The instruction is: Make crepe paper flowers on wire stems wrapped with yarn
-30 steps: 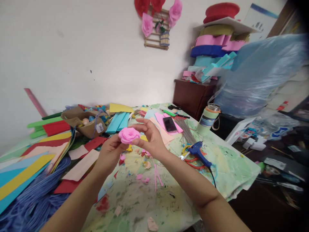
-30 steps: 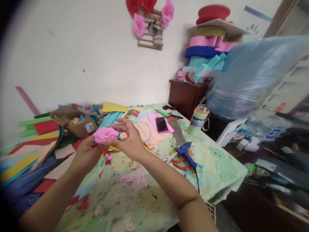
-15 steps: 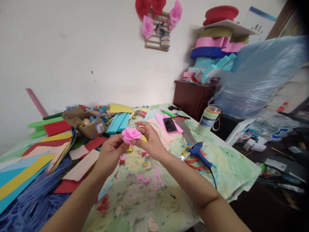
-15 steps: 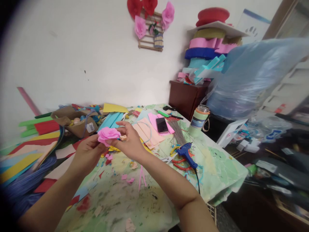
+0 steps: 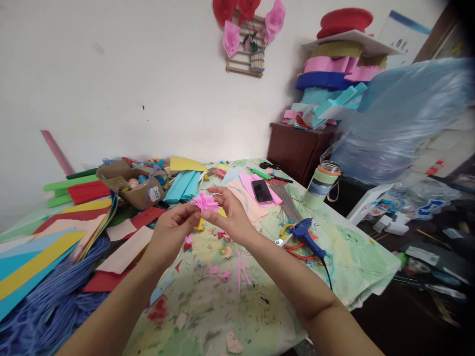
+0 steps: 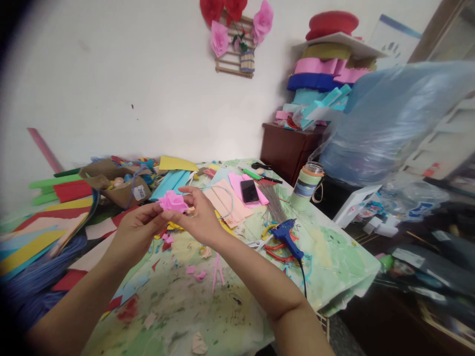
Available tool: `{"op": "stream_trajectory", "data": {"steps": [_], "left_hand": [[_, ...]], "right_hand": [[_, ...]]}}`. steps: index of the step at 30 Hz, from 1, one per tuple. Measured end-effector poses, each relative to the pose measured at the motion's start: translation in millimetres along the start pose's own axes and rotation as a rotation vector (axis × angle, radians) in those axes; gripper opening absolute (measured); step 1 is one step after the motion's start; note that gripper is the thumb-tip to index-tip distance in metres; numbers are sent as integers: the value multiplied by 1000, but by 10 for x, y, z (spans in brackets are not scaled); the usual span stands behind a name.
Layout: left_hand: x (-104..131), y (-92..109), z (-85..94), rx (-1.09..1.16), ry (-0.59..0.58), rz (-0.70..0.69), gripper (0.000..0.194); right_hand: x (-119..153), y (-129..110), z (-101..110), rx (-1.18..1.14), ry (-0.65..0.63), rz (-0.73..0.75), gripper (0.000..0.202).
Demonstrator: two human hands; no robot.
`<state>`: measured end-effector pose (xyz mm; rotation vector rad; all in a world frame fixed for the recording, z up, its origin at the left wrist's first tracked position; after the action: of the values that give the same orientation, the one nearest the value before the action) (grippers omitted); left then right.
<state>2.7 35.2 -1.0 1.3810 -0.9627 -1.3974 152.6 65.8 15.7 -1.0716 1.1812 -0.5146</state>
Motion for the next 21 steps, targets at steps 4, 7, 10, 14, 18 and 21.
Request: {"op": "stream_trajectory", "data": {"steps": [4,7,10,14,18,21], "left_hand": [[11,19,12,-3,9,36,25],[16,37,6,-22,11,40,26],[14,37,6,-18,39,42,27],[10,28,7,0,43,47,26],[15,51,4,-23,44,42,24],[15,69,2,-16,48,47,23]], "right_hand": [[-17,3,47,-54,36,-1,59],[-20,25,46,-77,32,-36,57],[-9,37,11,-62,-10,-58,54],[-13,27,22,-83,23,-47,53],[-27,18,41,-158,29,-69,56],[-19,2,30,-59,-32,-62,57]]}}
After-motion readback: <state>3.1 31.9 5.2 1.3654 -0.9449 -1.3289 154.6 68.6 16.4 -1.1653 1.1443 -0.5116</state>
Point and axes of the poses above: each hand's wrist, its own x-axis away from the middle knuckle, its own z-axis out of the back of the hand, y = z × x, the point moved 3 cm from there along -x, towards the middle knuckle, and after that the axes turned 1 degree about z, right-handed, at the moved point
